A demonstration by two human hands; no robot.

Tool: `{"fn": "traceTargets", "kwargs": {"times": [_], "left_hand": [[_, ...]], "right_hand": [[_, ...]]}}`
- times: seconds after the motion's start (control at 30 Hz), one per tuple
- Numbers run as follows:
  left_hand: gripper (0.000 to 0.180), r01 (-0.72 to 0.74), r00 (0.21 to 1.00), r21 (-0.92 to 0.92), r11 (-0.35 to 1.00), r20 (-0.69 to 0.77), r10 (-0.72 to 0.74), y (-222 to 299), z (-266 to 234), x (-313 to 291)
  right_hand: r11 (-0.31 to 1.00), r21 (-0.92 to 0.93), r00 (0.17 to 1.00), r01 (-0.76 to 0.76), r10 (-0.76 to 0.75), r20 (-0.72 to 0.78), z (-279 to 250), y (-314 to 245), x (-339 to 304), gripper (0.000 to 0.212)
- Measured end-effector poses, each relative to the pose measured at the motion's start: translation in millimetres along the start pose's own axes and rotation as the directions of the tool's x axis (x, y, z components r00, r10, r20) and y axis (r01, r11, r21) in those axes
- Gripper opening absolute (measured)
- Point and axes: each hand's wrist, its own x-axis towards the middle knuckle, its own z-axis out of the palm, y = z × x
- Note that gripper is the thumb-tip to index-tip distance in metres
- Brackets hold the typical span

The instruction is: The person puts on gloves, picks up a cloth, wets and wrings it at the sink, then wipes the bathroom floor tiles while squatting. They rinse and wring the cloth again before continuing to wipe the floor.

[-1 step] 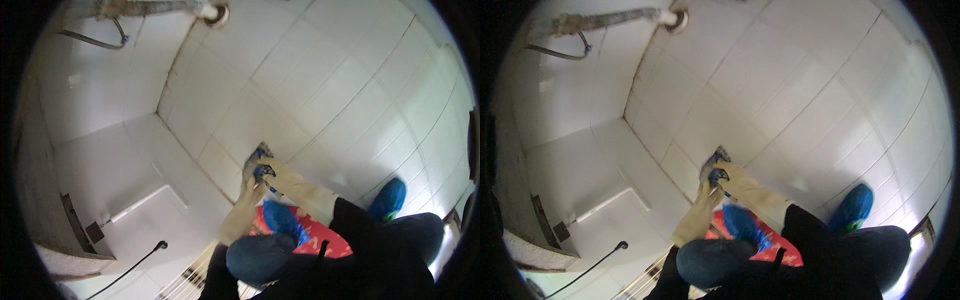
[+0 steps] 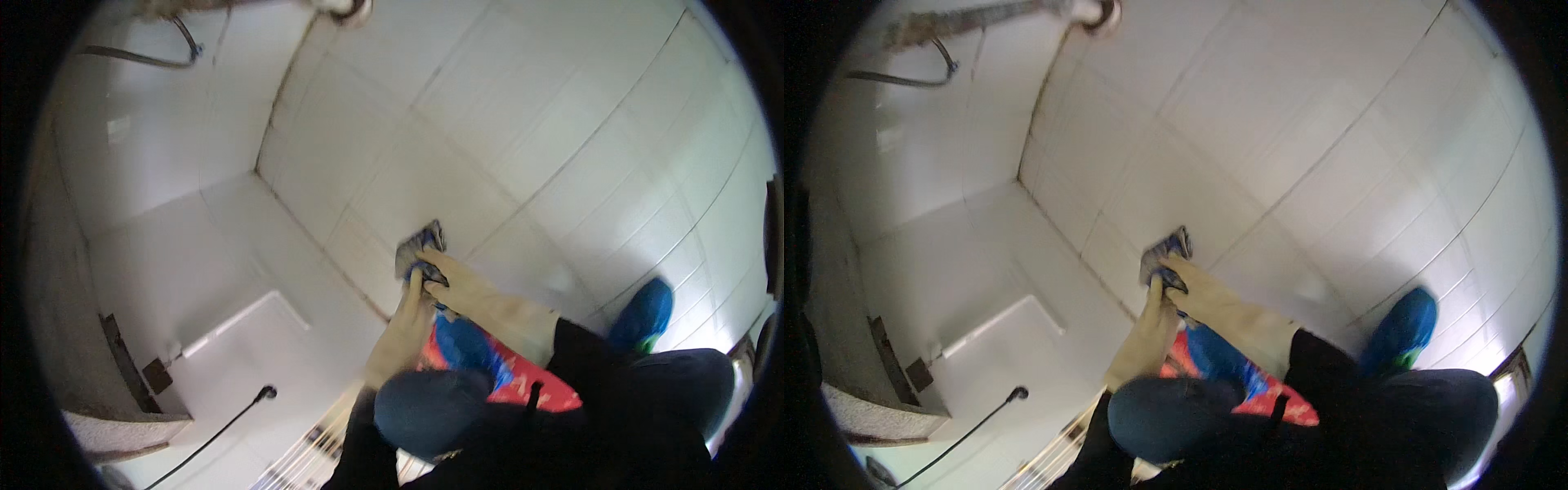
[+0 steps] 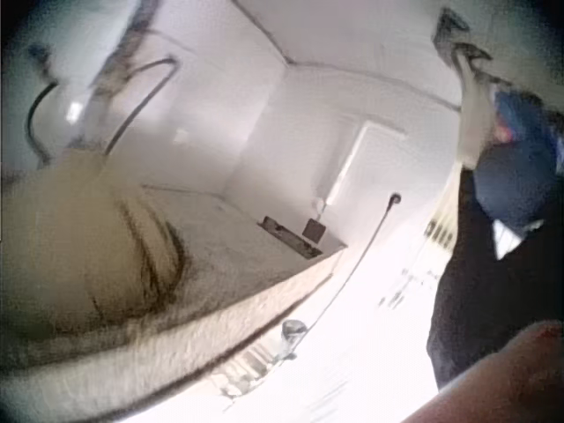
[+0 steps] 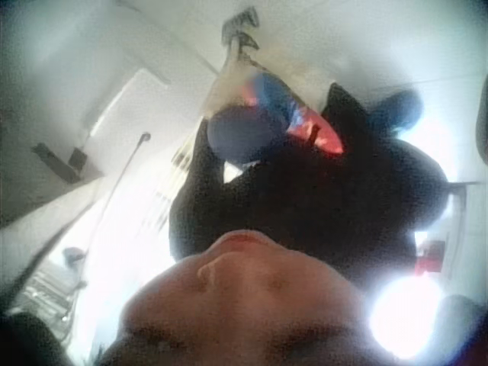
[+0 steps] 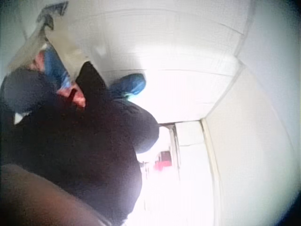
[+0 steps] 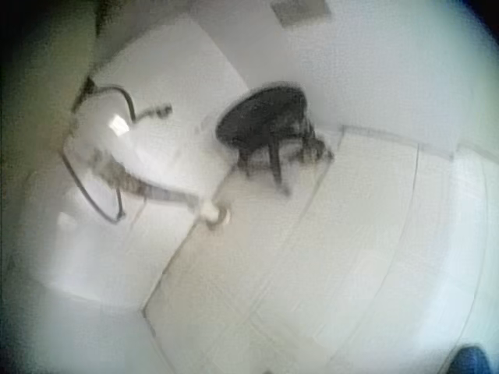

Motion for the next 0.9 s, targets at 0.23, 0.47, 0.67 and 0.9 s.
{"fn": "traceTargets", "kwargs": {"times": [0.23,0.47,0.67,0.9], "left_hand": [[0.052,-0.035,0.998,-0.507,0.861,0.03,0.058,9,-41,24],[0.072,0.154,0.838,0.23,0.961,-0.546,-0.004,54,-40,114],[0.074,-0.639,0.618,0.693,0.335,0.203,0.759,132,74,161],[0.051,-0.096,0.916,-0.012,0.995,-0.392,0.084,177,-74,189]], "right_hand": [[0.98,-0.071,0.981,0.186,-0.19,-0.051,1,-29,-17,0.076],[0.928,0.05,0.929,-0.37,0.367,0.056,-24,-41,-46,0.052],[0.898,0.302,0.879,-0.319,0.4,-0.261,-29,4,-70,0.045],[0.81,0.286,0.658,-0.513,0.584,-0.475,-88,12,-134,0.045]]}}
